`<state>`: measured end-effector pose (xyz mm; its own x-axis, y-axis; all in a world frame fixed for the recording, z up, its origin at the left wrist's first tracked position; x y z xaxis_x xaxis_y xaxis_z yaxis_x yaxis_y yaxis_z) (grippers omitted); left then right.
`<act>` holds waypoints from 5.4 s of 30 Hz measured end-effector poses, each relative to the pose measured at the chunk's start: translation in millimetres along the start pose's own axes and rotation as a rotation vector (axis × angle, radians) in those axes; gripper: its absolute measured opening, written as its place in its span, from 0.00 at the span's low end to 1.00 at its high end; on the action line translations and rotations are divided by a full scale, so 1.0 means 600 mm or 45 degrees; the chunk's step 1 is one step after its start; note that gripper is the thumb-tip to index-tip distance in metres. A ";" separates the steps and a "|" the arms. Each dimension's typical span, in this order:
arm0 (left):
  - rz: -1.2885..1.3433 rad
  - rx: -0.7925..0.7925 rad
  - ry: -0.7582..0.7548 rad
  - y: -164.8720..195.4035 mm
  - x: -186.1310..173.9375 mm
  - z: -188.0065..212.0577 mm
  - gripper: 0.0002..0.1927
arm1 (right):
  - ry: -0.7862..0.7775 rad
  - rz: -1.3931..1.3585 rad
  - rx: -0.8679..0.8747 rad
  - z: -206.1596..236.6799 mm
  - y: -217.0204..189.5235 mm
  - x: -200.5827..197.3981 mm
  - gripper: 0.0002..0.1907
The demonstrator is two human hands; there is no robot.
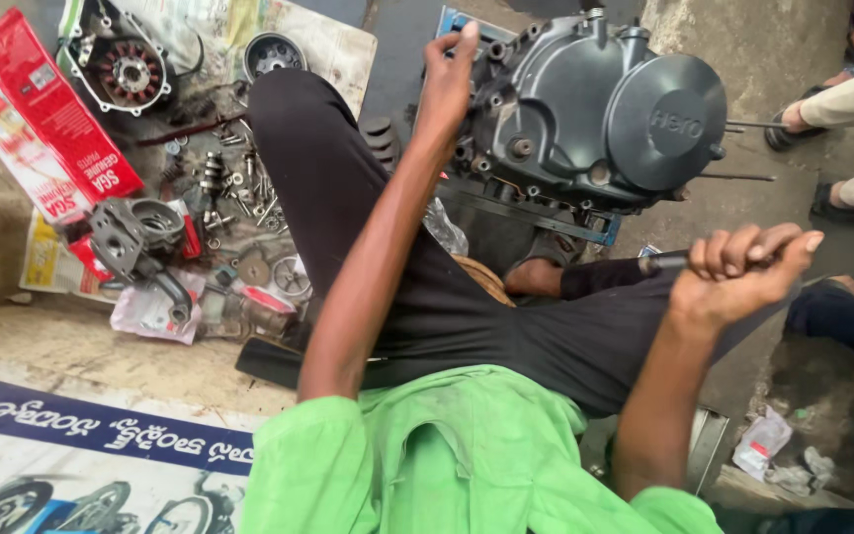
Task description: The person sits on the ground and works on a motorcycle engine block. They remove the side cover, inspect the internal clutch assembly, and handle various small parts and tools laid out on the floor.
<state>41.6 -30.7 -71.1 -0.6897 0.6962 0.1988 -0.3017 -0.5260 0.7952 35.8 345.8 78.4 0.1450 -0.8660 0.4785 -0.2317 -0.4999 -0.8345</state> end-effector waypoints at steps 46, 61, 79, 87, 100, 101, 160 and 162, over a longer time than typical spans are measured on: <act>0.542 -0.055 0.263 -0.078 -0.035 0.256 0.29 | -1.587 1.392 1.233 0.193 0.282 0.132 0.10; -0.471 0.274 -0.023 0.112 -0.008 0.237 0.33 | -1.469 0.935 0.803 0.155 0.182 0.133 0.13; -0.676 -0.342 -0.395 0.046 -0.030 0.087 0.66 | -0.405 1.609 0.448 -0.182 -0.010 -0.112 0.18; -0.235 -0.324 -0.136 0.031 -0.041 0.091 0.56 | -0.769 1.898 0.948 -0.203 0.216 -0.304 0.16; 0.114 0.647 -0.228 0.147 -0.079 0.346 0.15 | -1.584 1.622 0.792 0.051 0.107 -0.116 0.14; -0.232 0.593 -0.275 0.162 -0.077 0.379 0.15 | -1.510 1.262 0.563 0.061 0.068 -0.073 0.07; -0.149 -0.488 -0.412 0.063 0.044 -0.014 0.48 | 0.993 -0.172 0.691 -0.146 0.281 -0.029 0.32; -0.189 -0.519 -0.452 0.058 0.039 -0.014 0.50 | 1.011 -0.173 0.706 -0.145 0.284 -0.031 0.31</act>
<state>9.5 -36.8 -43.8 -0.3778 0.8618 0.3384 -0.6573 -0.5071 0.5575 -90.2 276.1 -49.0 -0.6002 -0.6576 0.4554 0.2537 -0.6964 -0.6713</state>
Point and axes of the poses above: each hand's wrist, its own z-axis away from the middle knuckle, its own x-axis out of the palm, y = z × x, the point moved 1 cm from there along -z, towards the middle knuckle, and after that the axes turned 14 degrees about -x, right-handed, at the moved point
